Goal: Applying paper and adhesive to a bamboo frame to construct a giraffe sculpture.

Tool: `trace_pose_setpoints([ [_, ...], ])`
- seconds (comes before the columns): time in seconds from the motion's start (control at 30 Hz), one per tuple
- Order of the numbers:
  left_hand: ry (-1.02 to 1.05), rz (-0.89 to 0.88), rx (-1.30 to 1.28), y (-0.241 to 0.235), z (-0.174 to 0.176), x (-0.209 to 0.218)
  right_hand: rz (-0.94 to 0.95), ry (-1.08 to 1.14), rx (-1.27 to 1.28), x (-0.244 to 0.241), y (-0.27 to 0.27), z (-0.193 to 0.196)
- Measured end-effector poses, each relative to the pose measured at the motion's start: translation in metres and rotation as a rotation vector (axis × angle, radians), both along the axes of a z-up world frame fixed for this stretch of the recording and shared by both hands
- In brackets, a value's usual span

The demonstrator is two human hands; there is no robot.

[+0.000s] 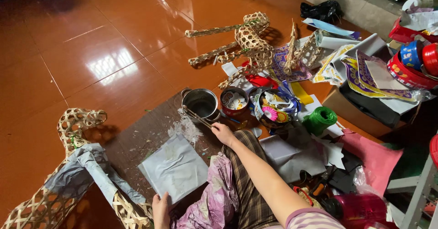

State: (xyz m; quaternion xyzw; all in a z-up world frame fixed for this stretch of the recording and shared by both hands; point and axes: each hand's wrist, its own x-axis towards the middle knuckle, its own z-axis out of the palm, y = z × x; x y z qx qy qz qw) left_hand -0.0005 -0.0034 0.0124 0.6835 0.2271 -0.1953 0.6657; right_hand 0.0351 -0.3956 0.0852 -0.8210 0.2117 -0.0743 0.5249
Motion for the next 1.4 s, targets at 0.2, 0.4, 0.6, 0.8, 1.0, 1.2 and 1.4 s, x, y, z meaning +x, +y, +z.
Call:
trace_pose_setpoints([
  [0.2,0.046,-0.004,-0.012,0.000,0.008,-0.002,-0.033,-0.090,0.221,0.006,-0.006,-0.023],
  [0.4,0.043,-0.015,0.017,0.000,0.008,-0.001,-0.215,-0.207,0.649,0.010,-0.020,-0.033],
  [0.6,0.043,-0.003,-0.032,0.004,-0.007,0.000,-0.255,-0.161,0.724,0.010,-0.024,-0.037],
  [0.8,-0.011,0.008,-0.017,0.004,-0.027,0.007,-0.251,-0.184,0.647,0.013,-0.023,-0.048],
  [1.0,-0.046,-0.021,0.036,0.007,-0.044,0.013,-0.242,-0.192,0.624,0.013,-0.023,-0.045],
  [1.2,-0.025,-0.036,0.070,0.008,-0.043,0.012,-0.229,-0.195,0.602,0.010,-0.020,-0.038],
  [1.4,-0.082,-0.041,0.079,0.010,-0.052,0.014,-0.202,-0.244,0.526,0.013,-0.024,-0.057],
])
